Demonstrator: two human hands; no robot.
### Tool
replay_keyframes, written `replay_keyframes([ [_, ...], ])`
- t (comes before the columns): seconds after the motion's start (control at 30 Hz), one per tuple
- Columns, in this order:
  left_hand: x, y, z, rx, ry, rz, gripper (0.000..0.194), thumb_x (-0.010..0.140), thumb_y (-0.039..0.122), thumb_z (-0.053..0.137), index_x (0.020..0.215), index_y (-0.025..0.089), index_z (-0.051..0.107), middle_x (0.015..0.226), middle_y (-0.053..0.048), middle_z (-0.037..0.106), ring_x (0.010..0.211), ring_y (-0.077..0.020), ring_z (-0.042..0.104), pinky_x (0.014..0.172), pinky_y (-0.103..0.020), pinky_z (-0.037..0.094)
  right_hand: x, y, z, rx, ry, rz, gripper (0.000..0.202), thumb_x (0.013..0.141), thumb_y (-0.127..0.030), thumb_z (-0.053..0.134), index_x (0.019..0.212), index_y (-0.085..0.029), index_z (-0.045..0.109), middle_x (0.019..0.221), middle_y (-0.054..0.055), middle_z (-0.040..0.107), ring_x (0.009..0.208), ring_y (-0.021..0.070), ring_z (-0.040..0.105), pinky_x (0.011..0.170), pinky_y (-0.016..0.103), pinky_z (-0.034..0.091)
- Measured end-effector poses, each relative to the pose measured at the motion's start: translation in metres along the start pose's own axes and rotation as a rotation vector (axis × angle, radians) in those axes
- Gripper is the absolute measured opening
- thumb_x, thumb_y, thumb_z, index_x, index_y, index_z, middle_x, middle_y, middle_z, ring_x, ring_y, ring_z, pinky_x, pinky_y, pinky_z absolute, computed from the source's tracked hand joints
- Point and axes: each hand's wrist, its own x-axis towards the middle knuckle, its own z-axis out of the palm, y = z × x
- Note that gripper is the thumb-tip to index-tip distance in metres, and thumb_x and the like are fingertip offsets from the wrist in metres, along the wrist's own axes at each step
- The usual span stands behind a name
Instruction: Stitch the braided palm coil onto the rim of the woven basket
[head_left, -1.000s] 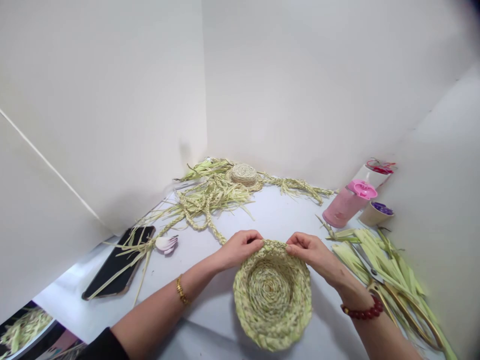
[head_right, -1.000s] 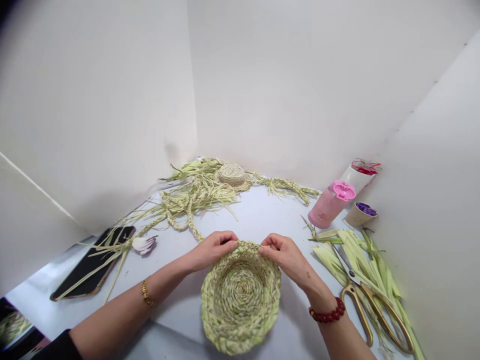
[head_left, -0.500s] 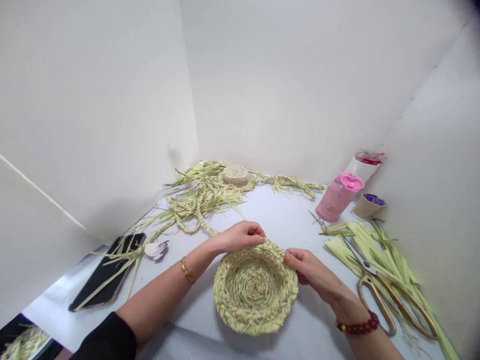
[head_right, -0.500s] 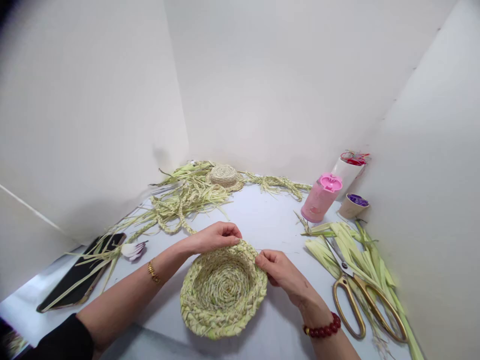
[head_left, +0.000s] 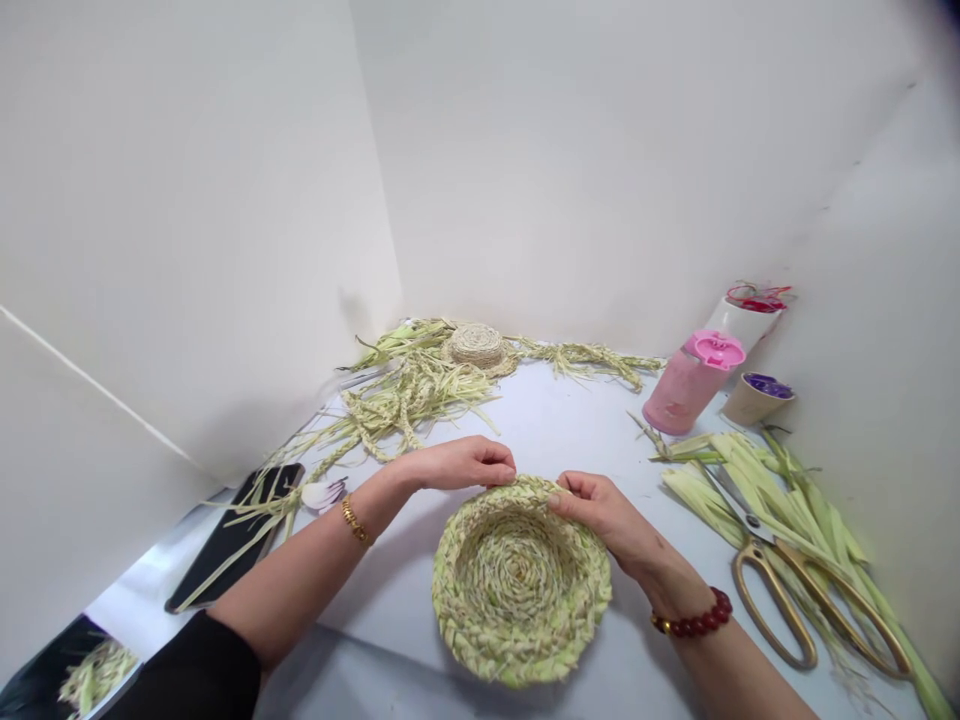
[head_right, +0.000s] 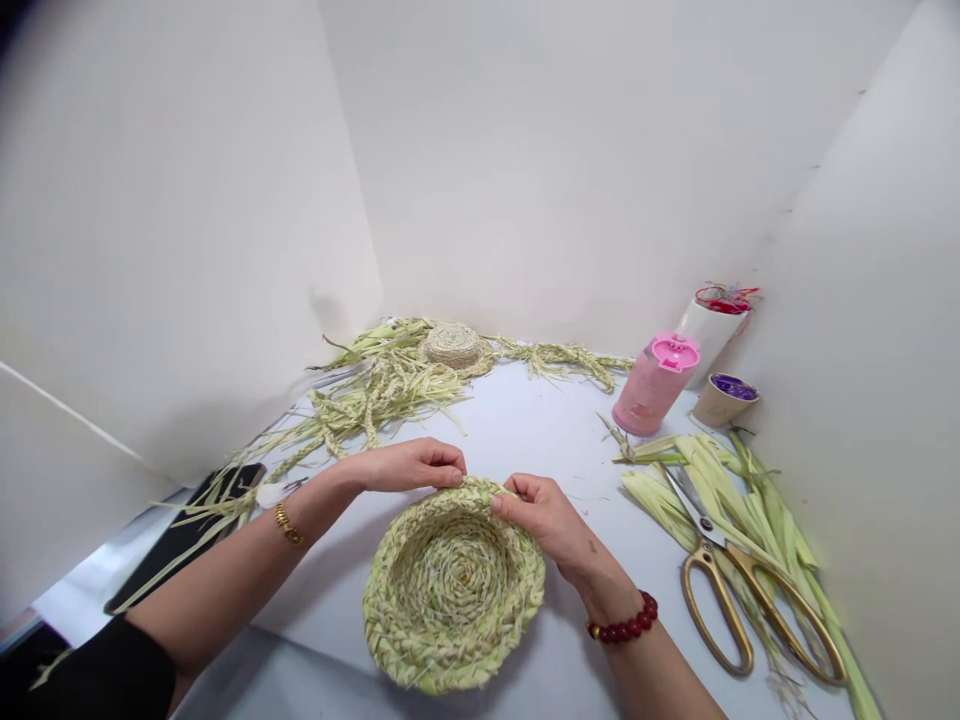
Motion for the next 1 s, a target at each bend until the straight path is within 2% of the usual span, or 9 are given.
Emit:
replay_keyframes([
  [0.1,-0.005,0.000,0.004,-0.002,0.027,-0.002,0.027,0.083,0.037,0.045,0.066,0.016,0.047,0.063,0.003,0.037,0.059,-0.0096,0.031,0.055,-0.021,0.028,0.001,-0.002,0.001,-0.014,-0.008,-0.020,0.034,0.073,-0.043,0.066,0.069,-0.017,0.044,0.057,-0.006,0.037,0.051,0.0059,0.030,0.048,0.020,0.020],
  [0.23,-0.009,-0.001,0.015,-0.175,0.039,-0.034,0.030,0.084,0.039,0.042,0.064,0.017,0.041,0.063,0.004,0.034,0.060,-0.0101,0.029,0.056,-0.022,0.027,0.002,-0.006,0.003,-0.070,-0.005,-0.044,0.034,0.074,-0.042,0.065,0.067,-0.017,0.043,0.057,-0.007,0.035,0.051,0.0059,0.029,0.048,0.020,0.020],
  [0.43,-0.013,-0.002,0.029,-0.318,0.192,-0.035,0.023,0.081,0.037,0.045,0.071,0.016,0.050,0.070,0.003,0.042,0.067,-0.0113,0.036,0.061,-0.021,0.031,0.004,-0.010,0.005,-0.133,0.013,-0.032,0.035,0.075,-0.042,0.064,0.065,-0.017,0.042,0.056,-0.007,0.035,0.051,0.0060,0.030,0.047,0.020,0.021],
  [0.63,-0.012,-0.011,0.039,-0.511,0.193,-0.071,0.020,0.079,0.035,0.046,0.073,0.016,0.051,0.069,0.003,0.043,0.064,-0.0107,0.036,0.059,-0.021,0.031,0.009,-0.007,0.006,-0.107,-0.019,-0.014,0.034,0.075,-0.044,0.064,0.067,-0.017,0.044,0.057,-0.006,0.038,0.050,0.0062,0.030,0.046,0.020,0.021],
  [0.77,-0.012,-0.014,0.040,-0.498,0.246,-0.051,0.027,0.080,0.040,0.048,0.068,0.016,0.047,0.065,0.004,0.038,0.061,-0.0097,0.032,0.056,-0.021,0.028,0.009,-0.007,0.005,-0.166,0.003,-0.017,0.034,0.075,-0.043,0.063,0.066,-0.017,0.043,0.055,-0.007,0.035,0.050,0.0064,0.030,0.046,0.020,0.021],
  [0.87,-0.013,-0.015,0.037,-0.441,0.213,-0.012,0.030,0.079,0.044,0.051,0.072,0.015,0.051,0.063,0.005,0.035,0.058,-0.0085,0.028,0.054,-0.021,0.024,0.008,-0.010,0.006,-0.203,0.007,-0.012,0.033,0.075,-0.042,0.062,0.066,-0.017,0.043,0.055,-0.007,0.034,0.050,0.0064,0.029,0.046,0.020,0.021],
  [1.0,-0.016,-0.017,0.029,-0.380,0.173,-0.004,0.029,0.077,0.043,0.056,0.077,0.013,0.059,0.064,0.004,0.040,0.060,-0.0084,0.031,0.055,-0.021,0.025,0.007,-0.016,0.008,-0.236,0.003,-0.009,0.033,0.074,-0.043,0.062,0.065,-0.017,0.044,0.055,-0.007,0.034,0.050,0.0066,0.029,0.046,0.020,0.021],
])
